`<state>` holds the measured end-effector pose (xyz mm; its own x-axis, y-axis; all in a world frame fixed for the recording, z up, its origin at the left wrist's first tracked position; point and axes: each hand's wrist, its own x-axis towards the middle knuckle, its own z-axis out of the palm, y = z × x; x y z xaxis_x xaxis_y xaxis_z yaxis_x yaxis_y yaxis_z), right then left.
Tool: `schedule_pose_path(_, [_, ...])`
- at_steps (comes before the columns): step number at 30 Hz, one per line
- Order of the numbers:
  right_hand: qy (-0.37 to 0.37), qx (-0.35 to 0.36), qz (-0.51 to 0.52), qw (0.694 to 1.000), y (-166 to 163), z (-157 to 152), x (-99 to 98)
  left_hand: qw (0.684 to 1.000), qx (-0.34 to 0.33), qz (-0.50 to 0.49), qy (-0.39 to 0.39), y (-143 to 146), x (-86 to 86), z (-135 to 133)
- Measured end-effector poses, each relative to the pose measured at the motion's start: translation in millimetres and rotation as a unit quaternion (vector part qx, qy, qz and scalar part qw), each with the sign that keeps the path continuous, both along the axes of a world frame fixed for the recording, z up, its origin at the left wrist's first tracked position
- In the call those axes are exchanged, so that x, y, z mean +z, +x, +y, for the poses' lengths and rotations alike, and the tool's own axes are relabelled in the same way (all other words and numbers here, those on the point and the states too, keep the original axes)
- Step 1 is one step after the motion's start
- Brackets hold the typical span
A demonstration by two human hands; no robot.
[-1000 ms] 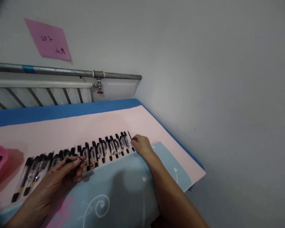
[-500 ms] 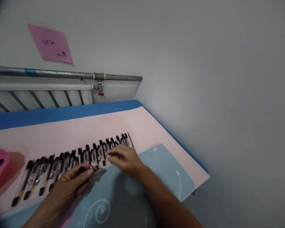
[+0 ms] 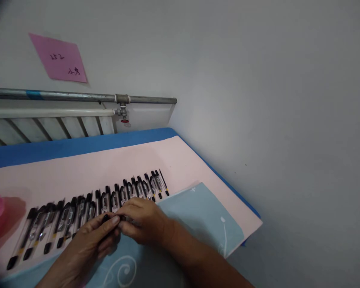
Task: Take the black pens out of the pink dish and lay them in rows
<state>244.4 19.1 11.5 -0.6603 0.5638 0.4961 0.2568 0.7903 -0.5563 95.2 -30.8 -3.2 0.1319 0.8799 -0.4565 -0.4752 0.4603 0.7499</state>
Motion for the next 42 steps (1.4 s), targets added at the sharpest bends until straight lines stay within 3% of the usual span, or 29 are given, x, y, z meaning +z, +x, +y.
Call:
schedule_pose_path(4, [-0.005, -0.016, -0.005, 1.000, 4, 2, 2.8, 1.000, -0.007, -0.011, 0.006, 1, 1.4, 0])
schedule_pose_path(6, [-0.035, -0.113, 0.028, 0.993, 15, 12, 2.8, 1.000, -0.009, -0.014, 0.011, 0, 3.2, 0])
schedule_pose_path(9, [-0.074, -0.316, 0.038, 0.945, 41, 38, -2.3, 1.000, -0.002, -0.008, 0.017, -1, 5.4, -1])
schedule_pose_path(12, [-0.082, -0.402, -0.117, 0.905, 66, 64, -10.9, 1.000, 0.003, -0.014, 0.015, -4, 5.0, -1])
schedule_pose_path(15, [-0.073, -0.415, -0.257, 0.870, 75, 76, -15.5, 1.000, 0.002, -0.023, 0.021, -6, 2.7, -2])
schedule_pose_path(19, [-0.070, -0.412, -0.310, 0.854, 72, 74, -15.0, 1.000, 0.007, -0.019, 0.021, -9, 1.8, -3])
schedule_pose_path(27, [-0.114, -0.352, -0.152, 0.917, 81, 79, -25.7, 1.000, 0.010, -0.013, 0.016, -9, 4.9, -3])
schedule_pose_path(37, [-0.133, -0.361, -0.160, 0.909, 79, 78, -25.6, 0.999, 0.004, -0.033, 0.019, -11, 4.0, -3])
schedule_pose_path(42, [-0.145, -0.372, -0.119, 0.909, 77, 76, -20.8, 0.997, 0.038, -0.069, 0.014, -12, 7.6, -3])
